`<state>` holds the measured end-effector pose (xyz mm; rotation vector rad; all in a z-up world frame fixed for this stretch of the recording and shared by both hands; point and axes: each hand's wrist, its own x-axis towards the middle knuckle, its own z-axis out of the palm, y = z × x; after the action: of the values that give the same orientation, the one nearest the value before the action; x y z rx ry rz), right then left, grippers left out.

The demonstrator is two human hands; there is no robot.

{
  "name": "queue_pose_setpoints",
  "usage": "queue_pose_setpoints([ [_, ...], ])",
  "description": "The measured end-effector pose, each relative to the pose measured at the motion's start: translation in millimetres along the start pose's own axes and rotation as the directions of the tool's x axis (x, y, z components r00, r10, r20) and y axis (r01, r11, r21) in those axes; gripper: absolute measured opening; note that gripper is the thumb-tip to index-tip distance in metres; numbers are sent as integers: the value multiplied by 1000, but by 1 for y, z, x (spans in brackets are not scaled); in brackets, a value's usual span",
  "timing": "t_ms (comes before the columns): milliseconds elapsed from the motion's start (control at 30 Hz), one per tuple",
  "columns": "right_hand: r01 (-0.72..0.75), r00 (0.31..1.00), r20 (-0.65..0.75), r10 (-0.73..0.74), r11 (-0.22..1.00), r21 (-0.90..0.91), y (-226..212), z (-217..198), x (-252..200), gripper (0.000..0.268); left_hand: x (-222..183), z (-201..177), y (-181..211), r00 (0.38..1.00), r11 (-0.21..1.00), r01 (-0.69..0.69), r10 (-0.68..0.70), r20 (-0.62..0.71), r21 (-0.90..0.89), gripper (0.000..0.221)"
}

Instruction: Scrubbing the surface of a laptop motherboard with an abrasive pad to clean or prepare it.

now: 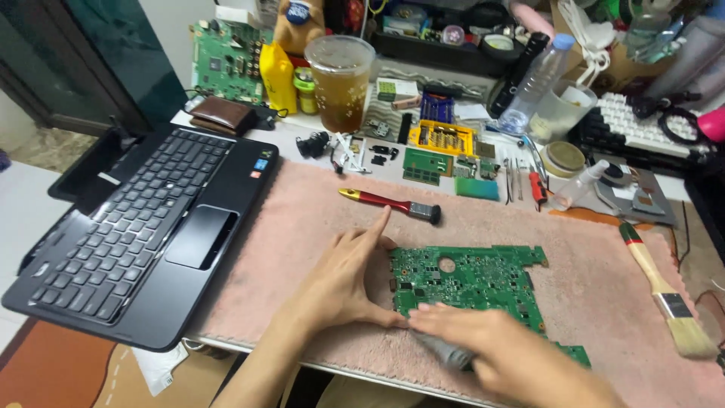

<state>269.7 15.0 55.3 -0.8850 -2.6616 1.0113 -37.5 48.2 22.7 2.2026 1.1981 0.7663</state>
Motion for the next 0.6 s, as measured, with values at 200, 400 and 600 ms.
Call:
queue_pose_setpoints([
  [200, -49, 922, -379, -85, 943, -330, 25, -7, 50, 107, 1, 3, 19, 998, 999, 8, -6, 67, -34, 167],
  [400, -44, 930, -340, -139, 876, -480, 50, 22, 59, 107, 0, 29, 2, 994, 985, -98, 89, -71, -140, 154],
  [600, -159, 816, -555, -165, 857, -490, 25, -18, 55, 110, 0, 20, 15, 995, 985, -85, 77, -61, -152, 158],
])
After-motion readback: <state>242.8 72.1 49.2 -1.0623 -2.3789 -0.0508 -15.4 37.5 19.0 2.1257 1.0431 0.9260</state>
